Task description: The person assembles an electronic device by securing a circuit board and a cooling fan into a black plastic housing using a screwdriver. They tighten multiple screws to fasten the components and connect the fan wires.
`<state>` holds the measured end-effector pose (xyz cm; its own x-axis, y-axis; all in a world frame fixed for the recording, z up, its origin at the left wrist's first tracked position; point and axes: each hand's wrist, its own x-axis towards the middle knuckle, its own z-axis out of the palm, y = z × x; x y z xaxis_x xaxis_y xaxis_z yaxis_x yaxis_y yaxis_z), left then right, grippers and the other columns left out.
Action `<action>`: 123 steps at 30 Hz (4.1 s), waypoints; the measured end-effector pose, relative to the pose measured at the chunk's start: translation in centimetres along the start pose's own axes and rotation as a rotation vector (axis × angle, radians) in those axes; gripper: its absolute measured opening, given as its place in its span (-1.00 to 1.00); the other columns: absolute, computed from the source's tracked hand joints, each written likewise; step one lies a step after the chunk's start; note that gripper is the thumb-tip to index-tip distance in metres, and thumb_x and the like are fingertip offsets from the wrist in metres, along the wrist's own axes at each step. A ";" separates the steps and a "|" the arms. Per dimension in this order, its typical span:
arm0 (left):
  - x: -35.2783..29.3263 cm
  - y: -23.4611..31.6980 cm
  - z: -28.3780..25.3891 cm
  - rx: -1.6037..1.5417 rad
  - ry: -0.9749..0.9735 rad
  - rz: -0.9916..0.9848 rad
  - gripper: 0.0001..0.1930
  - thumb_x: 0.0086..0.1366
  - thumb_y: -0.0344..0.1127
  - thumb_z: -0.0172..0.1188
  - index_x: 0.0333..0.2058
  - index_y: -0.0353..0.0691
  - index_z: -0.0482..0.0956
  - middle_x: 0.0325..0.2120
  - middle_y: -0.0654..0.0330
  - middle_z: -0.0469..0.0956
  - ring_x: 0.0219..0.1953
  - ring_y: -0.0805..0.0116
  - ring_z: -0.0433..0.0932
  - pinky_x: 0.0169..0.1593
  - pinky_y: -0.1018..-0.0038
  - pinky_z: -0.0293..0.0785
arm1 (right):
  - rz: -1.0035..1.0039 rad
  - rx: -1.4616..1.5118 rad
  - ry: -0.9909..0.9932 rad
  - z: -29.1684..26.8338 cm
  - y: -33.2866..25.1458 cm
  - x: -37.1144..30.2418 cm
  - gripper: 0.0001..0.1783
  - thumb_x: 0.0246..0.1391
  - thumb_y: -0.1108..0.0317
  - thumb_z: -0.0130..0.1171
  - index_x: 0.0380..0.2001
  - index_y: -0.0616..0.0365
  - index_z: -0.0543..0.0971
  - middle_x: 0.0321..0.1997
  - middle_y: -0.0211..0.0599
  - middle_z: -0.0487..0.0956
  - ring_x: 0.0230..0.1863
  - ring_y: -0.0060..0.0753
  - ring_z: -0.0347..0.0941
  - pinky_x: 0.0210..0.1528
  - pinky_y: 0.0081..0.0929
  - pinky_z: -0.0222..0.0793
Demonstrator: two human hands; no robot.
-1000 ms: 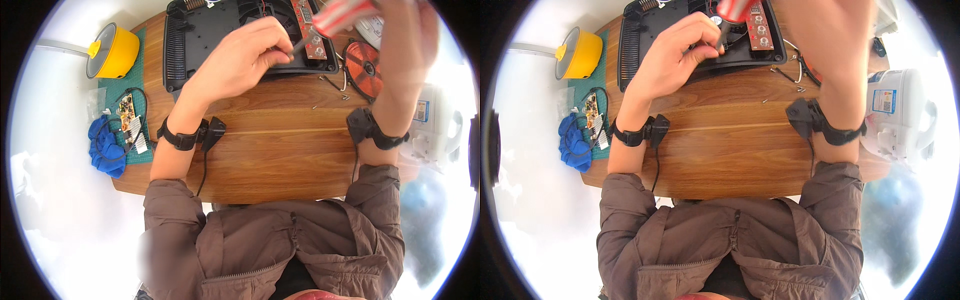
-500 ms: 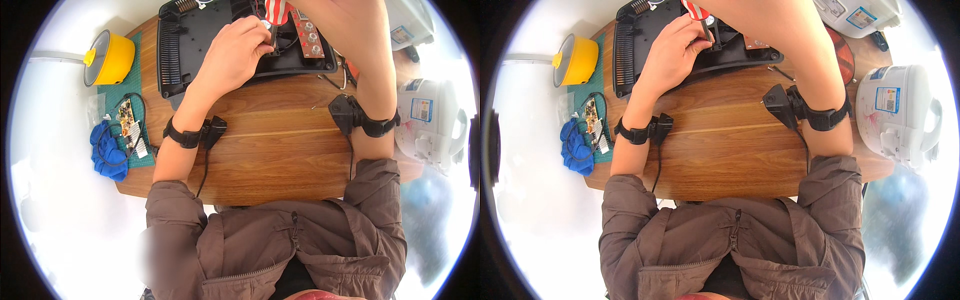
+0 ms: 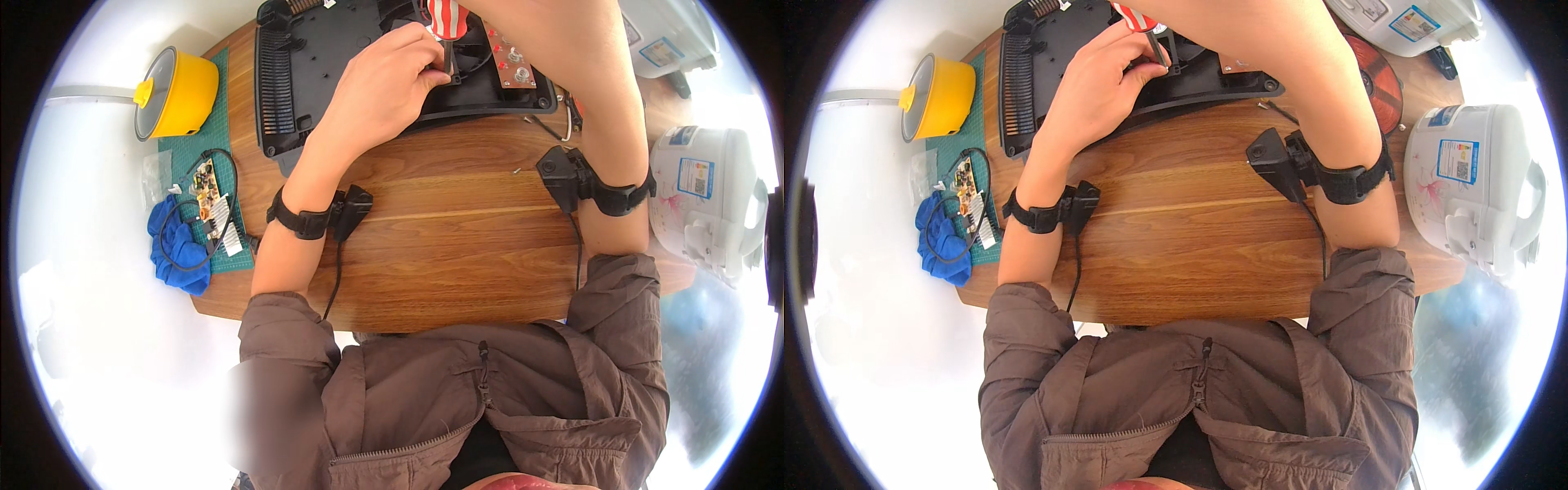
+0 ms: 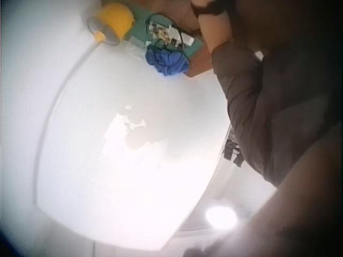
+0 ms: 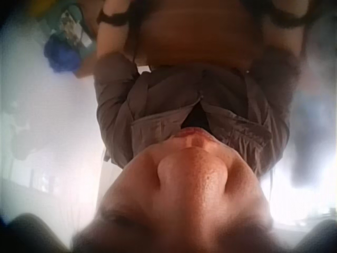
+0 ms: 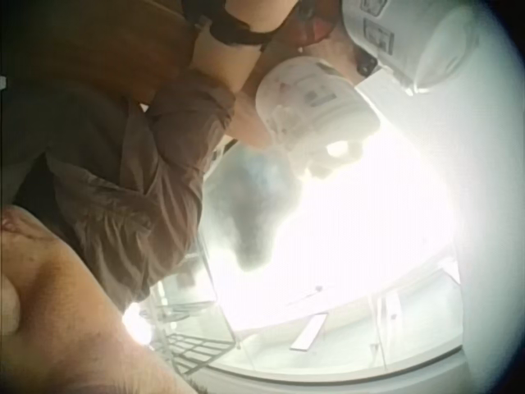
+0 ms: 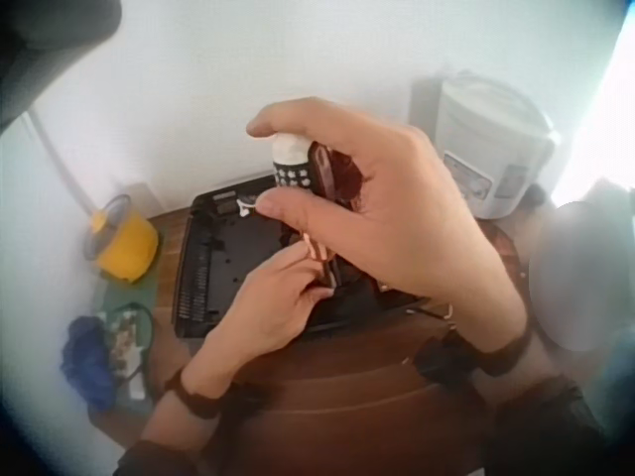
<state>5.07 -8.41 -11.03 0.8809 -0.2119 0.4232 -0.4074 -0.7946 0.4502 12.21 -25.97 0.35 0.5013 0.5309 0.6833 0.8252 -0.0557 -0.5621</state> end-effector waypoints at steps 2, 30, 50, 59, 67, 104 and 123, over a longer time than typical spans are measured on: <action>-0.4 0.0 -0.2 0.010 -0.008 -0.031 -0.91 0.28 -0.40 0.30 -0.31 -0.27 0.60 -0.27 0.15 0.54 -0.23 0.09 0.57 -0.15 0.27 0.51 | 0.012 -0.033 0.029 0.8 -0.5 -0.3 -0.55 0.09 0.40 0.46 0.06 0.12 0.62 -0.54 -0.42 0.46 -0.54 -0.66 0.28 -0.47 -0.60 0.25; -0.4 0.2 -0.7 -0.108 -0.050 -0.115 -0.94 0.30 -0.46 0.28 -0.28 -0.30 0.64 -0.28 0.16 0.52 -0.21 0.15 0.58 -0.10 0.34 0.51 | -0.407 -0.005 -0.052 0.7 3.0 0.7 -0.62 0.18 0.55 0.19 0.08 0.31 0.60 -0.09 -0.15 0.62 -0.19 -0.37 0.53 -0.13 -0.44 0.43; -1.1 -1.5 -0.3 -0.145 0.071 -0.275 -0.83 0.33 -0.41 0.24 -0.13 -0.19 0.70 -0.30 0.19 0.60 -0.31 0.34 0.58 -0.18 0.45 0.53 | -0.150 -0.054 -0.013 0.6 2.4 -0.1 -0.50 0.09 0.57 0.29 0.15 0.21 0.56 -0.16 -0.22 0.62 -0.25 -0.49 0.48 -0.19 -0.49 0.41; -1.1 -1.5 -0.2 -0.166 0.029 -0.265 -0.72 0.27 -0.28 0.34 -0.06 -0.21 0.67 -0.30 0.18 0.56 -0.27 0.30 0.59 -0.14 0.41 0.55 | -0.096 -0.085 -0.122 0.3 1.0 -0.3 -0.49 0.19 0.38 0.25 0.21 0.22 0.50 -0.03 -0.10 0.61 -0.12 -0.35 0.57 -0.05 -0.43 0.49; -1.6 -0.8 -0.4 0.015 0.011 -0.163 -0.59 0.14 -0.16 0.47 -0.05 -0.08 0.62 -0.19 0.21 0.45 -0.02 0.13 0.45 0.12 0.25 0.41 | 0.099 0.615 -0.446 -3.1 -1.6 1.6 -0.54 0.32 0.40 -0.06 0.20 0.42 0.47 0.05 -0.02 0.58 0.07 -0.23 0.51 0.18 -0.37 0.39; -1.1 -1.1 0.0 0.044 -0.007 -0.098 -0.78 0.13 -0.23 0.46 -0.32 -0.18 0.67 -0.27 0.14 0.54 -0.22 0.10 0.52 -0.10 0.24 0.43 | -0.136 -0.130 -0.107 0.8 -1.1 0.1 -0.62 0.24 0.54 0.18 0.12 0.36 0.59 0.01 -0.21 0.61 -0.11 -0.54 0.51 -0.05 -0.61 0.42; -0.8 -1.3 0.3 0.005 -0.004 -0.068 -0.77 0.11 -0.26 0.47 -0.34 -0.25 0.67 -0.30 0.10 0.54 -0.25 0.06 0.54 -0.14 0.24 0.48 | -0.284 0.120 -0.114 0.6 2.2 -0.1 -0.57 0.10 0.66 0.24 0.09 0.37 0.62 0.06 -0.09 0.61 -0.12 -0.44 0.52 -0.09 -0.60 0.41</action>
<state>4.96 -7.36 -12.15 0.9077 -0.1593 0.3883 -0.3449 -0.8104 0.4736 13.83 -25.63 -1.21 0.2172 0.6026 0.7679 0.8879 0.2049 -0.4119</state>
